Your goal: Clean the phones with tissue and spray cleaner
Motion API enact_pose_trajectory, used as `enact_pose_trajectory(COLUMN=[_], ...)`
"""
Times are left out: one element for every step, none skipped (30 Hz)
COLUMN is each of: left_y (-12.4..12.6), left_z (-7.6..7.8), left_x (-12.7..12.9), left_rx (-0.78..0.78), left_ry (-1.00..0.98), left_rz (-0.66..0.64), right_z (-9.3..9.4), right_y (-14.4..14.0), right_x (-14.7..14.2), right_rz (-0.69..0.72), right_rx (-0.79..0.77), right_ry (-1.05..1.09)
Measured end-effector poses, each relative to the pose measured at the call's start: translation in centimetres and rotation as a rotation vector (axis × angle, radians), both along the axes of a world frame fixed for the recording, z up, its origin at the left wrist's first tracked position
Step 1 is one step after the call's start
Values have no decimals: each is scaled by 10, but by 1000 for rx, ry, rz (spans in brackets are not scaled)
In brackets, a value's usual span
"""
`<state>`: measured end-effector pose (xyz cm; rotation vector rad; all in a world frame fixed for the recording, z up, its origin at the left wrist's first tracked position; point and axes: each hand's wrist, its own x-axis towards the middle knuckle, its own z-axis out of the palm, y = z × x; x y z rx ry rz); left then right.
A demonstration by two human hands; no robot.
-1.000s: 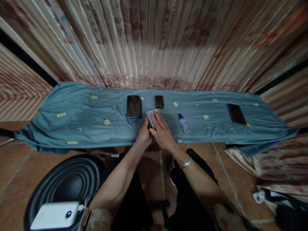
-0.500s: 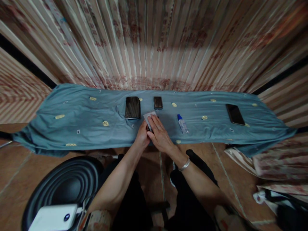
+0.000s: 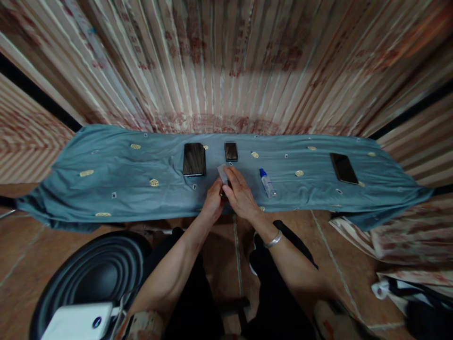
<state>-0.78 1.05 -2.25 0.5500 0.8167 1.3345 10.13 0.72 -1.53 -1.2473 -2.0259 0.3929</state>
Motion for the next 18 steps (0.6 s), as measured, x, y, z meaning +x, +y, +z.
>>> enact_pose_trajectory(left_y=[0, 0, 0, 0, 0, 1, 1, 2, 2, 2, 2, 2, 2, 1, 1, 0, -1, -3], left_z=[2, 4, 7, 9, 11, 14, 16, 17, 18, 19, 19, 18, 17, 16, 15, 14, 13, 12], left_x=[0, -1, -1, -2, -3, -4, -5, -7, -8, -9, -9, -9, -9, -8, -7, -6, -4, -3], left_rx=[-9, -21, -38, -57, -73, -88, -93, -94, -94, -94, -100, -110, -123, -136, -145, -150, -154, -155], left_ry=[-12, -29, -49, -66, -80, -88, -88, -83, -78, -74, -74, -76, -79, -80, -79, -76, -70, -62], left_rz=[1, 0, -1, 0, 5, 9, 13, 11, 9, 6, 3, 3, 5, 9, 11, 10, 7, 2], right_z=[0, 0, -1, -2, -3, -4, -5, -6, -7, -7, -7, -6, -4, -3, -1, 1, 2, 3], right_y=[0, 1, 1, 2, 3, 4, 4, 5, 5, 5, 4, 4, 3, 2, 1, 1, 0, 0], right_x=[0, 1, 2, 3, 5, 6, 8, 9, 10, 11, 11, 11, 11, 10, 9, 9, 8, 8], right_rz=[2, 2, -1, -6, -12, -19, -23, -27, -30, -32, -32, -30, -25, -17, -8, 3, 14, 23], right_rx=[0, -2, -8, -16, -26, -35, -43, -50, -55, -59, -60, -60, -58, -53, -47, -40, -36, -33], right_ry=[1, 1, 2, 5, 10, 17, 26, 37, 49, 60, 71, 81, 90, 100, 109, 117, 125, 129])
